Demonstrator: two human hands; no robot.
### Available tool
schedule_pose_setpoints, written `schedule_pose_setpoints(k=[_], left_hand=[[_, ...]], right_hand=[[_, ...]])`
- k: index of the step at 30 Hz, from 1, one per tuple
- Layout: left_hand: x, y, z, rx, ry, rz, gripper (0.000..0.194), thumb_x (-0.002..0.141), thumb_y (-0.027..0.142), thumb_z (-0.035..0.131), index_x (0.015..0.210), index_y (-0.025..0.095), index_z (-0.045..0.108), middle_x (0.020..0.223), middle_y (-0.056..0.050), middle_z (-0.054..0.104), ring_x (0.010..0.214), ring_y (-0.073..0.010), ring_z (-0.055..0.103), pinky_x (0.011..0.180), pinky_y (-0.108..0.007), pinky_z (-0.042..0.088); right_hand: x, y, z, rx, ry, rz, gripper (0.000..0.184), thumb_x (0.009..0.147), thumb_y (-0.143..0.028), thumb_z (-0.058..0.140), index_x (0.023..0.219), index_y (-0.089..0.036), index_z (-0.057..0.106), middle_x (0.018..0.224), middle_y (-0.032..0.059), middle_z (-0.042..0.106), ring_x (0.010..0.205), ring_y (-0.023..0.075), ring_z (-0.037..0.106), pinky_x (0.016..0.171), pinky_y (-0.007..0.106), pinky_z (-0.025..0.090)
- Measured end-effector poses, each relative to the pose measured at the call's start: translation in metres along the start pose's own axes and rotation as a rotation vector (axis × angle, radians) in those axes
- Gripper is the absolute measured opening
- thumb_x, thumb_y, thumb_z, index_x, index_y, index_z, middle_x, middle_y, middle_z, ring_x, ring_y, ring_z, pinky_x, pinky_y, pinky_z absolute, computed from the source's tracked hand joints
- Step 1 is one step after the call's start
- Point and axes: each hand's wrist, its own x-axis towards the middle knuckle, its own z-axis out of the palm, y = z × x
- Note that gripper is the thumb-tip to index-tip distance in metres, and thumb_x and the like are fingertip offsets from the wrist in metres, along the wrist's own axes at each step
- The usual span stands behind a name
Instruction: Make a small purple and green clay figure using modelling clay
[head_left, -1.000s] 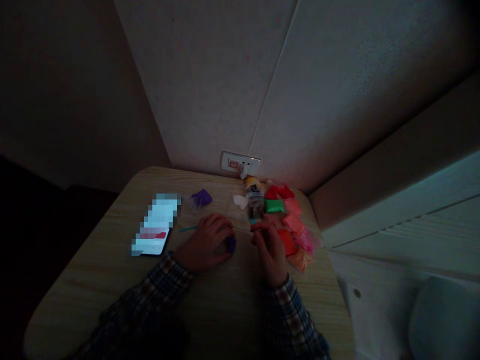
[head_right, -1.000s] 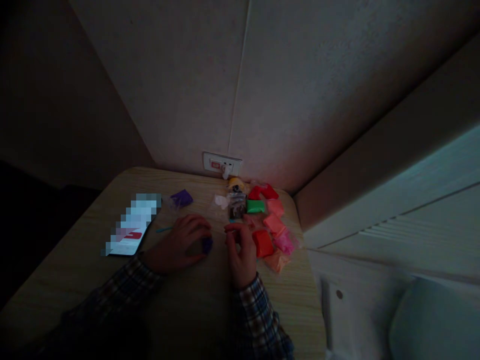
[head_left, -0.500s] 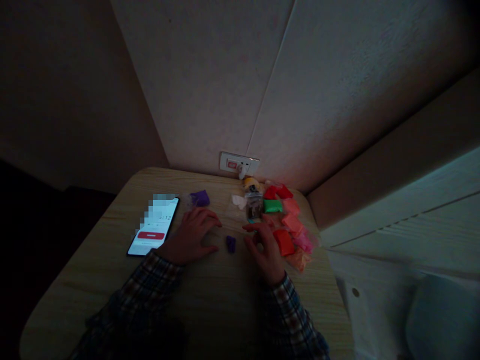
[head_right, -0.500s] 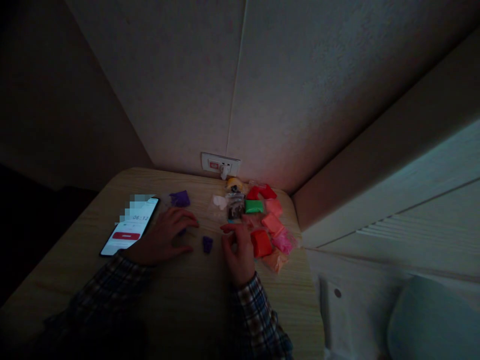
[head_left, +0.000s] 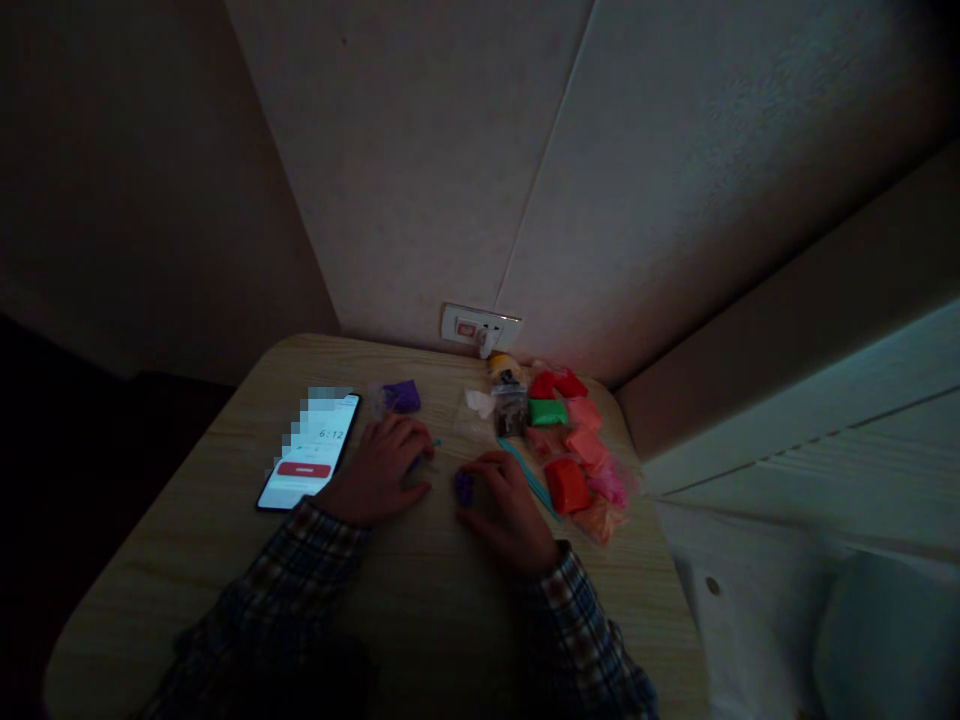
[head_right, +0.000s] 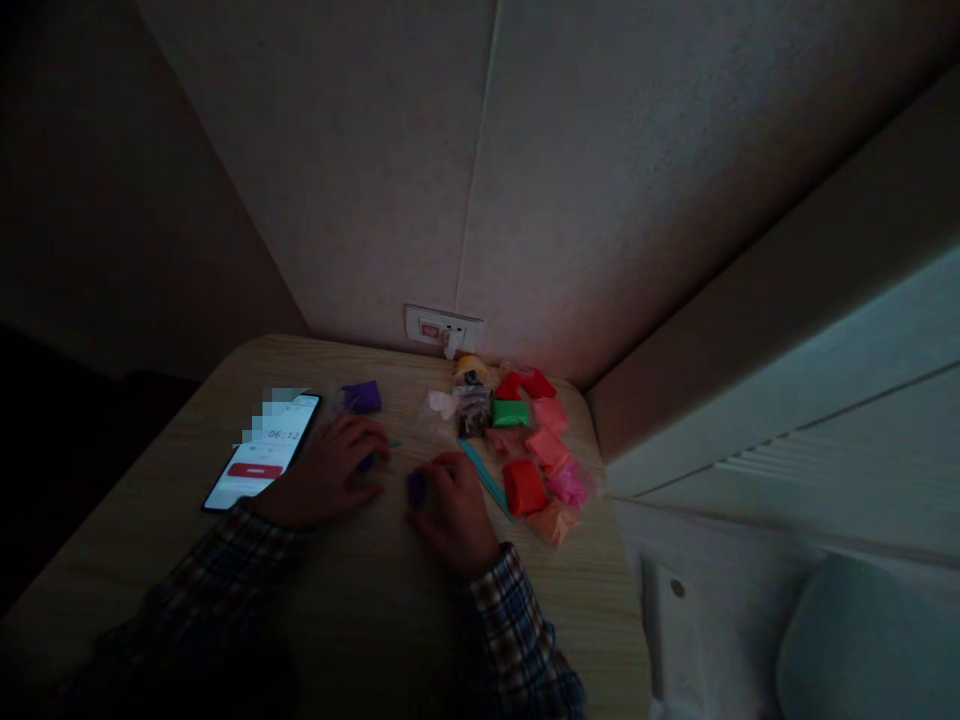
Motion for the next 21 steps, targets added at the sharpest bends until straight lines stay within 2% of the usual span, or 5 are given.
schedule_pose_setpoints(k=[5, 10, 15, 21], left_hand=[[-0.0008, -0.0017, 0.0016, 0.008, 0.019, 0.008, 0.018, 0.073, 0.014, 0.061, 0.091, 0.017, 0.059, 0.105, -0.008, 0.057, 0.106, -0.0283, 0.045, 0.091, -0.046, 0.038], [0.0, -0.0028, 0.0017, 0.053, 0.028, -0.014, 0.027, 0.072, 0.019, 0.062, 0.099, 0.015, 0.058, 0.107, -0.01, 0.057, 0.106, -0.0298, 0.045, 0.091, -0.048, 0.038], [-0.0002, -0.0035, -0.0005, 0.133, 0.051, -0.018, 0.021, 0.072, 0.023, 0.062, 0.092, 0.017, 0.058, 0.101, -0.009, 0.056, 0.103, -0.03, 0.046, 0.091, -0.048, 0.038], [-0.0002, -0.0045, -0.0013, 0.111, 0.06, -0.006, 0.016, 0.072, 0.02, 0.058, 0.088, 0.018, 0.058, 0.097, -0.008, 0.056, 0.099, -0.0289, 0.047, 0.089, -0.046, 0.039]], right_hand=[[0.0005, -0.005, -0.002, 0.002, -0.056, -0.016, 0.046, 0.067, -0.009, 0.067, 0.11, -0.02, 0.055, 0.113, 0.01, 0.052, 0.108, 0.026, 0.049, 0.096, 0.045, 0.042], [0.0018, -0.0078, -0.0048, 0.059, -0.097, -0.024, 0.044, 0.069, -0.007, 0.064, 0.11, -0.02, 0.053, 0.109, 0.0087, 0.056, 0.104, 0.0242, 0.052, 0.092, 0.042, 0.045], [0.0021, -0.0099, -0.0067, 0.113, -0.088, -0.041, 0.043, 0.07, -0.005, 0.06, 0.11, -0.02, 0.052, 0.103, 0.0074, 0.058, 0.097, 0.0211, 0.056, 0.086, 0.037, 0.048], [0.0012, -0.0096, -0.005, 0.089, -0.062, -0.032, 0.043, 0.072, -0.007, 0.06, 0.112, -0.021, 0.053, 0.105, 0.0078, 0.057, 0.097, 0.021, 0.056, 0.085, 0.036, 0.049]])
